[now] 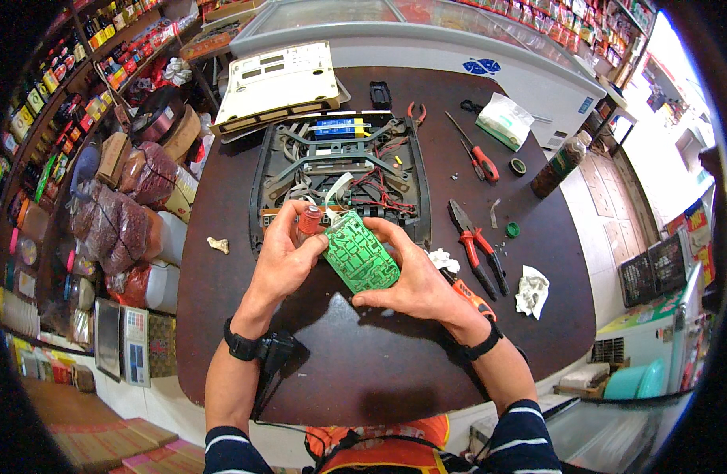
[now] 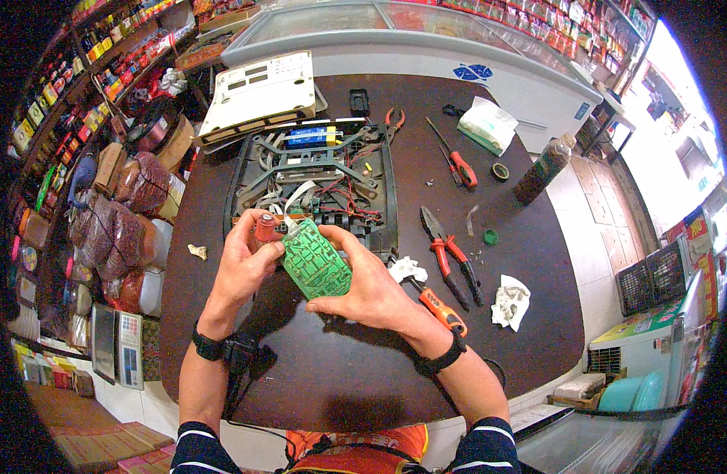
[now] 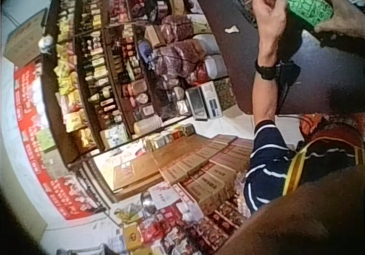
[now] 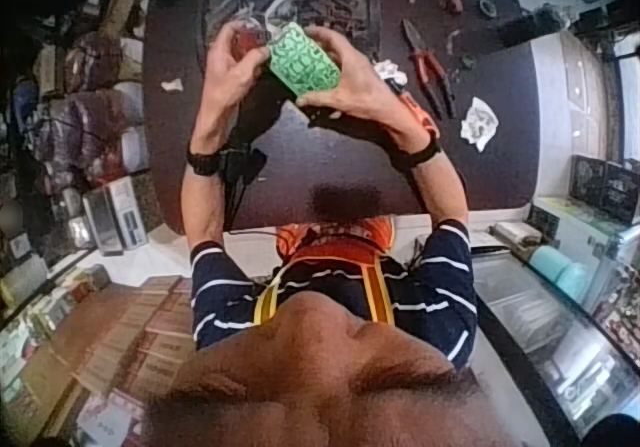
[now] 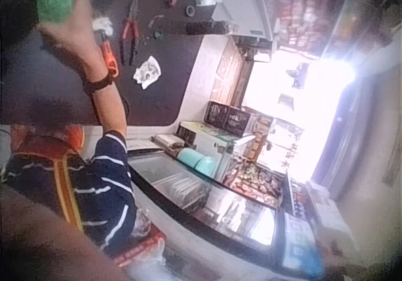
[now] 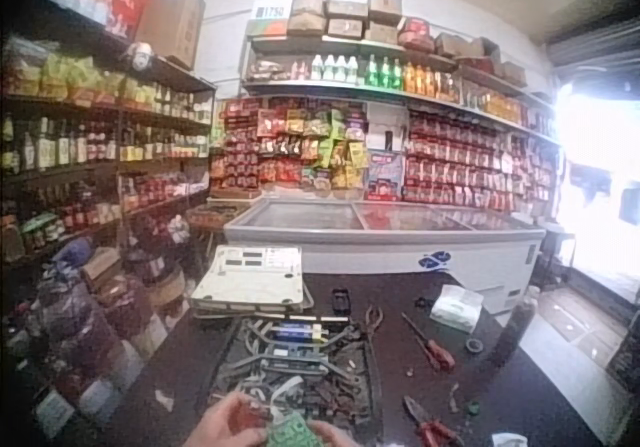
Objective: The person uses a screwdriver to remove screws from a small circuit board, flips it over, and then wipes the board with a tissue. The person continues to handle and inspect the board while a second person stands nearby.
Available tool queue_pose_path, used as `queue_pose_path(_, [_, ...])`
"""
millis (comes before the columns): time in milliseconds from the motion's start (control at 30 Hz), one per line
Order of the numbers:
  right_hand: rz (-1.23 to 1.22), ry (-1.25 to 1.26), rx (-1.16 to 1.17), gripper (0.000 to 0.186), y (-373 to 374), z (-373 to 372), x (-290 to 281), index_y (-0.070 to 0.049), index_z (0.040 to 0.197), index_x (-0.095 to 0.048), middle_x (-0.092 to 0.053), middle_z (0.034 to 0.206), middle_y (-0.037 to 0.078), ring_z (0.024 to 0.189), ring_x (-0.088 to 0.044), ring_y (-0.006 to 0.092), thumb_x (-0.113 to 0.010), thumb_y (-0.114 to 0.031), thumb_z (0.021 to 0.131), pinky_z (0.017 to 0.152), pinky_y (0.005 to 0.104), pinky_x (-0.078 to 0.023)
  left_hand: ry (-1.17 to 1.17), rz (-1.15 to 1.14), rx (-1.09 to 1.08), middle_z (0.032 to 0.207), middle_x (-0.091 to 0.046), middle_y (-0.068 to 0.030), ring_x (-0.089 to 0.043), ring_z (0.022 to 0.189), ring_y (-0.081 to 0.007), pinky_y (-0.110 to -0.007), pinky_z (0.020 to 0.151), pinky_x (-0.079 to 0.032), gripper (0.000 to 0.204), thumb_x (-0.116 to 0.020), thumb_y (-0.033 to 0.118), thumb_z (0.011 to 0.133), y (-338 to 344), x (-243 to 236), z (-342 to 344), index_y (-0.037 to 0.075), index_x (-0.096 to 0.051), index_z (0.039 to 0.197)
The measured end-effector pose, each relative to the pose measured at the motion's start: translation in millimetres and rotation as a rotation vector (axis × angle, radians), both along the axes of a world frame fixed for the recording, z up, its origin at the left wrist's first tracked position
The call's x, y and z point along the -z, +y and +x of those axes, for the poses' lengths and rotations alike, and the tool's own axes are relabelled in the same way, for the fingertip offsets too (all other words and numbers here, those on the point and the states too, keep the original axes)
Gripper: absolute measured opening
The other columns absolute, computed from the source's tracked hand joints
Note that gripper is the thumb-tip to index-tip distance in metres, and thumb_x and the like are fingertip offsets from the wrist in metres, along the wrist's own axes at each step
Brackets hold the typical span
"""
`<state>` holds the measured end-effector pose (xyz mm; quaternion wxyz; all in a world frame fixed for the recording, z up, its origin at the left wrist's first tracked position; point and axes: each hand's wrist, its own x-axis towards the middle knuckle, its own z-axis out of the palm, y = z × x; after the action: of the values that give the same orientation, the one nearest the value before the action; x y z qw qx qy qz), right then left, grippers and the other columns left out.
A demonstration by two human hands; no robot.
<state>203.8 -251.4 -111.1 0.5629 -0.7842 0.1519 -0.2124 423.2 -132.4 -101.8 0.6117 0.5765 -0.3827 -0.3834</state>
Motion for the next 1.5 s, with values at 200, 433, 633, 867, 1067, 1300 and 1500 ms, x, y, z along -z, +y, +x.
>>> queue_pose_path(200, [-0.025,-0.018,-0.004,0.114,-2.3,0.9,4.4,-0.001,0.167,-0.039,-0.061,0.154,0.016,0.142,-0.060,0.0240,-0.105,-0.015,0.075,0.122,0.0430,-0.049,-0.020,-0.001,-0.009,0.099,-0.065,0.0024,-0.057,0.078,-0.0046,-0.024,0.065,-0.045,0.032,-0.070,-0.004,0.101,-0.6,2.6,-0.2,0.007,-0.055,0.127])
queue_pose_path(433, [-0.068,0.018,0.006,0.114,-2.1,0.6,2.4,-0.001,0.167,-0.040,-0.061,0.155,0.016,0.143,-0.060,0.0248,-0.105,-0.015,0.075,0.122,0.0435,-0.049,-0.068,0.026,-0.033,0.097,-0.063,0.0039,-0.055,0.076,-0.0037,-0.024,0.063,-0.043,0.027,-0.070,0.000,0.102,1.0,-0.5,-0.6,0.008,-0.057,0.125])
queue_pose_path(633, [-0.062,0.025,0.001,0.113,-3.3,0.3,3.5,-0.001,0.167,-0.041,-0.060,0.157,0.018,0.145,-0.059,0.0256,-0.105,-0.016,0.074,0.122,0.0443,-0.049,-0.084,0.034,-0.037,0.098,-0.064,0.0038,-0.056,0.077,-0.0044,-0.024,0.065,-0.045,0.023,-0.069,0.000,0.103,0.8,1.4,0.6,0.007,-0.059,0.123])
queue_pose_path(867, [-0.109,0.039,0.005,0.113,-3.9,-1.1,-1.3,0.000,0.167,-0.041,-0.061,0.156,0.017,0.145,-0.060,0.0249,-0.105,-0.014,0.074,0.121,0.0435,-0.051,-0.129,-0.029,-0.053,0.101,-0.065,0.0031,-0.055,0.077,-0.0035,-0.023,0.064,-0.044,0.026,-0.069,0.001,0.103,0.4,3.8,-0.6,0.006,-0.060,0.126])
queue_pose_path(1067, [-0.009,0.023,-0.022,0.114,-5.8,-2.0,-1.5,0.000,0.167,-0.041,-0.060,0.158,0.015,0.146,-0.058,0.0234,-0.105,-0.010,0.074,0.122,0.0419,-0.049,-0.079,0.020,-0.016,0.100,-0.066,0.0027,-0.055,0.075,-0.0026,-0.023,0.062,-0.043,0.028,-0.069,0.001,0.103,2.7,1.0,1.3,0.005,-0.059,0.129])
queue_pose_path(1300, [0.003,0.084,-0.025,0.118,-8.1,-6.8,-2.1,0.001,0.170,-0.038,-0.056,0.162,0.015,0.148,-0.056,0.0219,-0.106,-0.011,0.074,0.125,0.0403,-0.046,-0.019,0.032,0.013,0.105,-0.069,-0.0007,-0.062,0.089,-0.0070,-0.026,0.077,-0.051,0.029,-0.071,0.001,0.102,2.1,5.6,3.2,0.004,-0.062,0.129])
queue_pose_path(1500, [0.004,0.095,-0.048,0.119,-12.0,-8.1,-4.0,0.003,0.170,-0.037,-0.055,0.163,0.015,0.148,-0.056,0.0223,-0.106,-0.011,0.074,0.125,0.0395,-0.046,-0.068,0.032,0.056,0.108,-0.071,-0.0004,-0.063,0.094,-0.0082,-0.028,0.086,-0.051,0.022,-0.073,0.004,0.102,-4.5,9.0,9.0,0.003,-0.068,0.123])
